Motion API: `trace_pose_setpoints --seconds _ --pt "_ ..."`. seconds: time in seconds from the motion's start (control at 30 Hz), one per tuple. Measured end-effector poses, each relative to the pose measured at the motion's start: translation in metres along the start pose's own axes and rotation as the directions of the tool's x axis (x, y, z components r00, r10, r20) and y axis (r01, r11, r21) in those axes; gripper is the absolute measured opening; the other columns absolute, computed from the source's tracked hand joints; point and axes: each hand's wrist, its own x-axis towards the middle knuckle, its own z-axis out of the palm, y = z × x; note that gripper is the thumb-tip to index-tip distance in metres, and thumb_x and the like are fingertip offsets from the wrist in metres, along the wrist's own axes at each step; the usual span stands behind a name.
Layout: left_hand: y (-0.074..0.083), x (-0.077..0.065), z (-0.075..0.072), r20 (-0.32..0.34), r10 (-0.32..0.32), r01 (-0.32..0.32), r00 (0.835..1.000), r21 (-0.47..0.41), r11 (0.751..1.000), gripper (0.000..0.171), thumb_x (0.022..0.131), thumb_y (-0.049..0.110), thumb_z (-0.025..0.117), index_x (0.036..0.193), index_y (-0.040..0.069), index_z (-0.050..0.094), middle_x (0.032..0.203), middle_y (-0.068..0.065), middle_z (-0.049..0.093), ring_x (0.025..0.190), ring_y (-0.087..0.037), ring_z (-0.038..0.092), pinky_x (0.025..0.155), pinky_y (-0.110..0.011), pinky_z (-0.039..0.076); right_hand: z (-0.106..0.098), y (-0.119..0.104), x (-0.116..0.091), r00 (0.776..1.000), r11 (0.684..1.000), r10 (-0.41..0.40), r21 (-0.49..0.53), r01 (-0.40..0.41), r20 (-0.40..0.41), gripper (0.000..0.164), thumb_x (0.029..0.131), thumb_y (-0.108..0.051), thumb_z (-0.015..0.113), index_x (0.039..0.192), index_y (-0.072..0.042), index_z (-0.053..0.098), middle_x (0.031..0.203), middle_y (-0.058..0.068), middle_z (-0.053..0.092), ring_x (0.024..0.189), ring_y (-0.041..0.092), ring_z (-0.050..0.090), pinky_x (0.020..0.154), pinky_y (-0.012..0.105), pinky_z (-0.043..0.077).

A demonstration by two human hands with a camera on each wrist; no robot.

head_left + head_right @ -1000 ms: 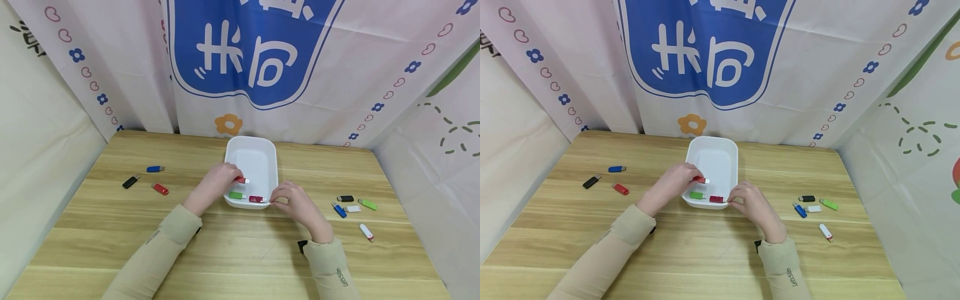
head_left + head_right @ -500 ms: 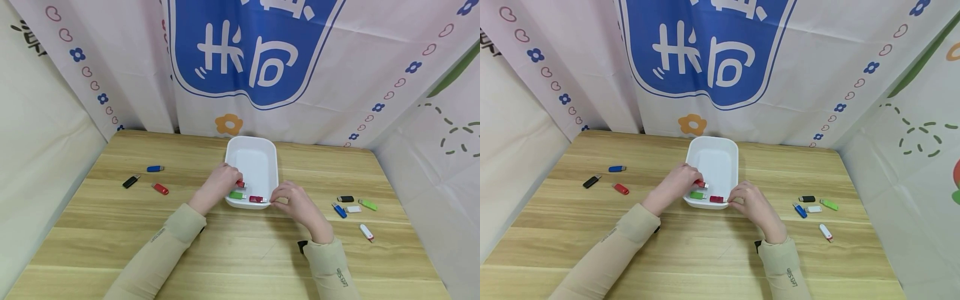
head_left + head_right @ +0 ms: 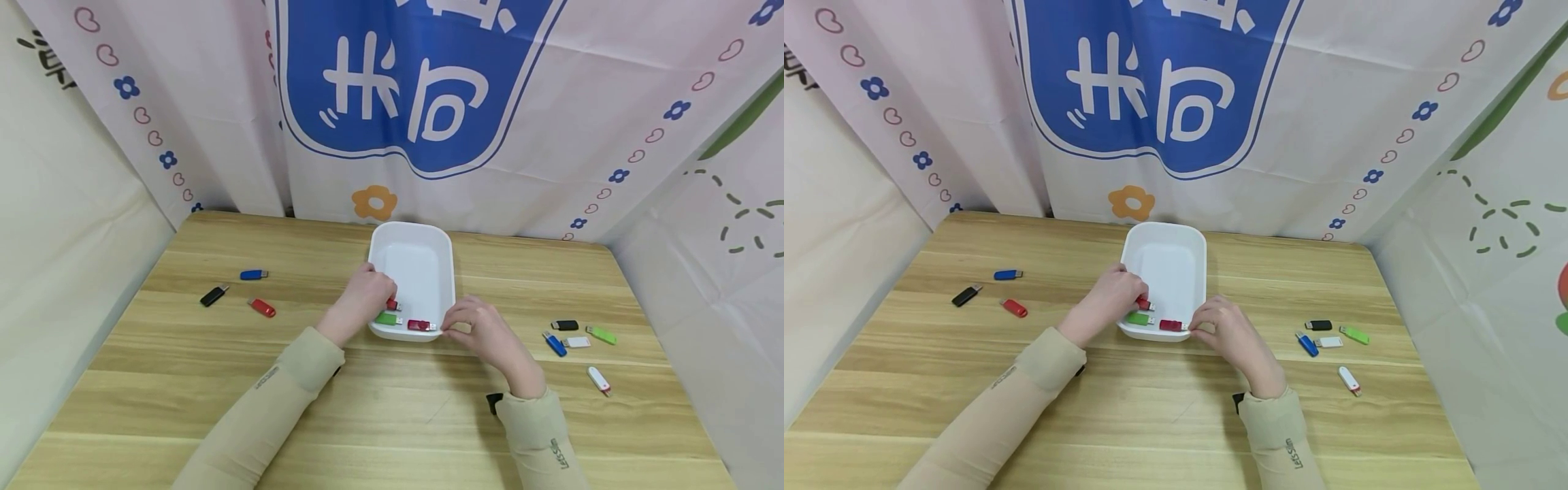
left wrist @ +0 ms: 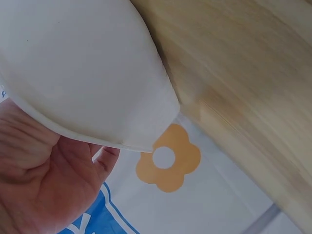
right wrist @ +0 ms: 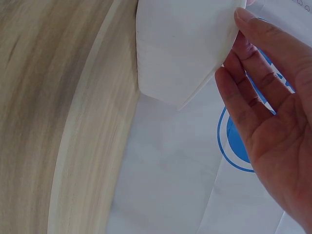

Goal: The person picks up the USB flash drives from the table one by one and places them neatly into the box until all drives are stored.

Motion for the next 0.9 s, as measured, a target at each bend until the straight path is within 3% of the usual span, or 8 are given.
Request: trace_pose_setpoints --seconds 0.9 --pt "0.0006 0.0066 0.0042 0.025 0.01 -0.012 1.0 0.064 0.998 0.012 0.089 0.009 0.069 0.087 0.019 0.077 0.084 0.002 0.077 0.074 -0.014 0.065 0.088 -0.036 0.046 -0.0003 0.0001 0.0005 1.0 1.0 -0.017 0.012 0.017 -0.001 0.009 0.079 -0.006 0.082 0.084 -0.013 0.078 0.093 -0.001 0.076 0.095 0.018 0.066 0.088 0.039 0.057"
